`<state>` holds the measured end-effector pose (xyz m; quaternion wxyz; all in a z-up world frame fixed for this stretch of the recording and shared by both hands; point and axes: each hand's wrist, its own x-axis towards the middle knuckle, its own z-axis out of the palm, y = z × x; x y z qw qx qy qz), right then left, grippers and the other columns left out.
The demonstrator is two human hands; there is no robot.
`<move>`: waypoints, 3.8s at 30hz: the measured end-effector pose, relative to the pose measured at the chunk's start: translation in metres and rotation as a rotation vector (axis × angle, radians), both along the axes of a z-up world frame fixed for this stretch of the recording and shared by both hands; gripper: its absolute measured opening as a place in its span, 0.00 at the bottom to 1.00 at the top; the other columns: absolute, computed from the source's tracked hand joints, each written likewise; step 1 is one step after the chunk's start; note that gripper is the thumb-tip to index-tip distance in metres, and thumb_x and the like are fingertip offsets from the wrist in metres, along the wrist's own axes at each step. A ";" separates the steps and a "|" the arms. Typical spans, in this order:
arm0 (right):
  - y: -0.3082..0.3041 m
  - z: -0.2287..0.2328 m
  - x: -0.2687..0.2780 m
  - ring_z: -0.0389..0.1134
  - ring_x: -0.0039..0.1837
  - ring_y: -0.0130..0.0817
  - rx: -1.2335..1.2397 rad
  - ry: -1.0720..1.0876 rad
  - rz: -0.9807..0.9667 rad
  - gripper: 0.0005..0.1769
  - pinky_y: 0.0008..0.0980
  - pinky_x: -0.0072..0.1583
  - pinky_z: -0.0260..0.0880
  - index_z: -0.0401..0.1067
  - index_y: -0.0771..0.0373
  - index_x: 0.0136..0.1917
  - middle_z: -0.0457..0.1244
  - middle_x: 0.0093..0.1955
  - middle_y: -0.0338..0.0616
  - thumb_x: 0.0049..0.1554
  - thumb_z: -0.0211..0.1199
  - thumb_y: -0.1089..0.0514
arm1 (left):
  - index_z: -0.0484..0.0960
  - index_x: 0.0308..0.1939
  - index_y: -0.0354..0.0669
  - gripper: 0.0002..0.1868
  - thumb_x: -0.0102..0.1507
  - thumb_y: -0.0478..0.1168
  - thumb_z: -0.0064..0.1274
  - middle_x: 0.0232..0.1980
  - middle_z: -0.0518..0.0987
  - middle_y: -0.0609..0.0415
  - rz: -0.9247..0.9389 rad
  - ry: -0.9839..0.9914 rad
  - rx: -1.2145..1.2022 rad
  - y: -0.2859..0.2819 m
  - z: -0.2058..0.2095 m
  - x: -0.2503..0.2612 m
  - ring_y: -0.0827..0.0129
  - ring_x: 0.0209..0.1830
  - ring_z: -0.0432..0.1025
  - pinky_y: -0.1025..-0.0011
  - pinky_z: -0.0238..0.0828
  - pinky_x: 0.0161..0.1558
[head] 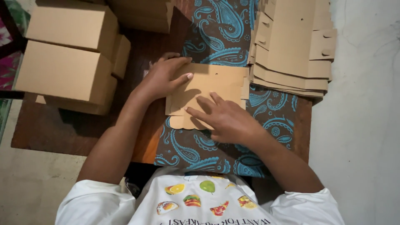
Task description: Folding and assembling cardboard sheets into small boxes.
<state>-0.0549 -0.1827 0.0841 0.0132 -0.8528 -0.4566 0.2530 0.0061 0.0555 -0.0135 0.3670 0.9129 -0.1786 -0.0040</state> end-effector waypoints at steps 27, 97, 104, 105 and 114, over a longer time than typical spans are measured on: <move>0.004 0.020 0.083 0.66 0.59 0.56 0.584 -0.898 -0.065 0.25 0.51 0.54 0.68 0.73 0.66 0.62 0.65 0.60 0.59 0.50 0.72 0.65 | 0.40 0.83 0.57 0.52 0.66 0.50 0.60 0.59 0.75 0.38 0.167 0.124 -0.071 -0.005 -0.016 0.005 0.43 0.56 0.71 0.54 0.68 0.46; -0.081 -0.083 0.064 0.60 0.70 0.49 0.244 -0.426 -0.297 0.40 0.52 0.67 0.60 0.64 0.49 0.75 0.61 0.61 0.45 0.51 0.74 0.49 | 0.78 0.64 0.43 0.35 0.54 0.48 0.71 0.70 0.71 0.41 -0.148 0.100 0.382 0.000 0.047 -0.013 0.31 0.69 0.63 0.32 0.60 0.63; -0.088 -0.077 0.056 0.68 0.54 0.41 0.424 -0.486 -0.228 0.20 0.42 0.58 0.67 0.72 0.51 0.46 0.64 0.47 0.37 0.45 0.80 0.61 | 0.86 0.48 0.42 0.19 0.55 0.42 0.71 0.56 0.78 0.48 -0.176 -0.185 0.285 0.001 0.020 -0.013 0.41 0.66 0.64 0.42 0.60 0.64; -0.088 -0.075 0.054 0.68 0.54 0.41 0.422 -0.483 -0.228 0.20 0.42 0.58 0.67 0.72 0.51 0.46 0.64 0.47 0.37 0.45 0.80 0.61 | 0.86 0.48 0.42 0.19 0.55 0.42 0.71 0.56 0.78 0.48 -0.176 -0.181 0.283 0.001 0.012 -0.013 0.41 0.66 0.64 0.42 0.60 0.64; -0.085 -0.032 0.044 0.75 0.52 0.51 0.437 -0.051 -0.399 0.13 0.46 0.57 0.71 0.72 0.57 0.43 0.71 0.40 0.46 0.49 0.72 0.70 | 0.86 0.45 0.45 0.12 0.58 0.29 0.60 0.45 0.86 0.50 -0.352 0.037 -0.087 0.017 0.022 -0.019 0.48 0.47 0.80 0.53 0.75 0.49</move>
